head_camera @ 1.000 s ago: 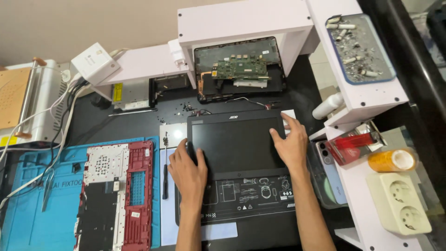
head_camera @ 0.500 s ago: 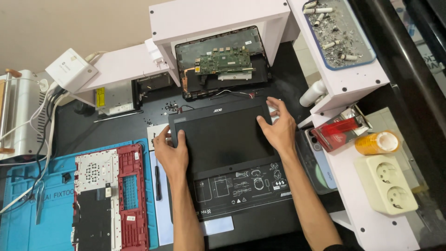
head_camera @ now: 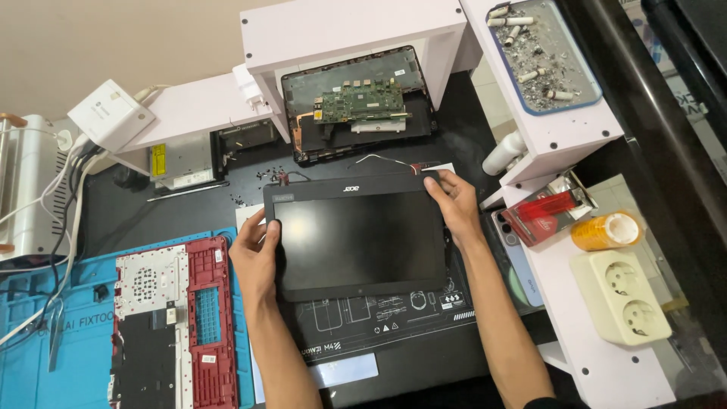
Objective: The person assembles a laptop by first handling the red chassis and then placing the black screen panel onto it. They use a screwdriver to secure the screen to the chassis, tightening screws along the edges of the display.
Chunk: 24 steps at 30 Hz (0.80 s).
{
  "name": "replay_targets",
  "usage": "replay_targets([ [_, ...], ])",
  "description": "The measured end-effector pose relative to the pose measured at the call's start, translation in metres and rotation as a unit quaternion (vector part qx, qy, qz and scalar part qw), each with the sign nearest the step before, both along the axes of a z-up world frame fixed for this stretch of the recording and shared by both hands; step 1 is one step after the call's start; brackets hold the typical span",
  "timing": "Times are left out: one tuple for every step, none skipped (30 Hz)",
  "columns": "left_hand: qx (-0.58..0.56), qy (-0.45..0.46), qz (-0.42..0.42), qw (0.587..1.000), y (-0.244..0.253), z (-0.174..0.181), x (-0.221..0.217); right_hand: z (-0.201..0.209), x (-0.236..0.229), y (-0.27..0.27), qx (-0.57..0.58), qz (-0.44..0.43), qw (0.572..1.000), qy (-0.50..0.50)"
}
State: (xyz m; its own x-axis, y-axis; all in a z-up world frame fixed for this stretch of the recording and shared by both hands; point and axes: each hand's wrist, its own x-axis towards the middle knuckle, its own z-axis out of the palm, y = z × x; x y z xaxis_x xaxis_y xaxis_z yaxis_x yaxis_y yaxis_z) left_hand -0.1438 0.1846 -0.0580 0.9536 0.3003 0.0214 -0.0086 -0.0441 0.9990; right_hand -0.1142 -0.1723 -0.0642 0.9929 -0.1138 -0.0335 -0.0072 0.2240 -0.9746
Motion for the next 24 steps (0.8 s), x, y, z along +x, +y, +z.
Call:
replay_targets([
  [0.0,0.0,0.0,1.0,0.001,0.003,-0.001,0.005,-0.001,0.002,0.0,0.0,1.0,0.0],
  [-0.044,0.012,0.004,0.999,0.002,0.006,-0.002,0.01,-0.003,0.003,0.028,0.007,1.0,0.007],
  [-0.089,0.023,0.007,0.996,0.003,0.009,-0.002,0.015,-0.004,0.005,0.056,0.013,0.998,0.015],
  [-0.089,0.022,0.006,0.996,0.006,0.007,-0.003,0.01,-0.003,0.004,0.056,0.012,0.998,0.014],
  [-0.13,0.031,0.009,0.991,0.01,0.006,-0.004,0.005,-0.002,0.003,0.049,0.002,0.999,-0.002],
  [-0.171,0.04,0.011,0.984,0.014,0.005,-0.004,0.001,-0.002,0.002,0.042,-0.009,0.999,-0.018],
  [-0.171,0.036,0.012,0.985,0.014,0.003,-0.004,-0.004,0.0,0.0,0.043,-0.007,0.999,-0.022],
  [-0.207,0.007,-0.029,0.978,0.015,0.002,-0.003,-0.009,0.002,-0.001,0.035,-0.021,0.999,-0.028],
  [-0.242,-0.02,-0.069,0.968,0.017,0.0,-0.005,-0.015,0.001,-0.002,0.027,-0.034,0.999,-0.032],
  [-0.242,-0.022,-0.067,0.968,0.011,0.012,-0.008,-0.023,0.005,-0.005,0.027,-0.033,0.999,-0.033],
  [-0.306,-0.035,-0.105,0.945,0.004,0.024,-0.01,-0.031,0.008,-0.008,0.035,-0.035,0.998,-0.049],
  [-0.369,-0.047,-0.142,0.917,-0.003,0.036,-0.012,-0.039,0.012,-0.012,0.043,-0.036,0.996,-0.066],
  [-0.369,-0.047,-0.143,0.917,-0.002,0.033,-0.014,-0.043,0.012,-0.015,0.043,-0.037,0.996,-0.066],
  [-0.405,-0.067,-0.189,0.892,-0.001,0.03,-0.016,-0.048,0.013,-0.018,0.031,-0.05,0.995,-0.078],
  [-0.44,-0.087,-0.232,0.863,0.0,0.027,-0.019,-0.053,0.013,-0.02,0.018,-0.062,0.994,-0.09],
  [-0.441,-0.087,-0.232,0.863,0.001,0.024,-0.021,-0.049,0.011,-0.018,0.018,-0.062,0.994,-0.09],
  [-0.393,-0.079,-0.24,0.884,0.001,0.021,-0.023,-0.044,0.01,-0.015,0.021,-0.082,0.993,-0.079],
  [-0.343,-0.07,-0.247,0.903,0.001,0.018,-0.024,-0.039,0.009,-0.013,0.025,-0.102,0.992,-0.069],
  [-0.343,-0.071,-0.247,0.903,0.008,-0.001,-0.026,-0.033,0.006,-0.008,0.025,-0.101,0.992,-0.069],
  [-0.28,-0.059,-0.264,0.921,0.015,-0.021,-0.028,-0.027,0.002,-0.002,0.044,-0.113,0.991,-0.058],
  [-0.216,-0.048,-0.28,0.934,0.022,-0.041,-0.029,-0.02,0.0,0.002,0.063,-0.125,0.989,-0.048],
  [-0.216,-0.05,-0.28,0.934,0.017,-0.031,-0.027,-0.021,0.001,0.003,0.062,-0.125,0.989,-0.05],
  [-0.177,-0.034,-0.24,0.954,0.012,-0.022,-0.027,-0.024,0.0,0.003,0.123,-0.107,0.986,-0.042],
  [-0.137,-0.018,-0.199,0.97,0.007,-0.013,-0.027,-0.026,-0.001,0.004,0.182,-0.088,0.979,-0.034],
])
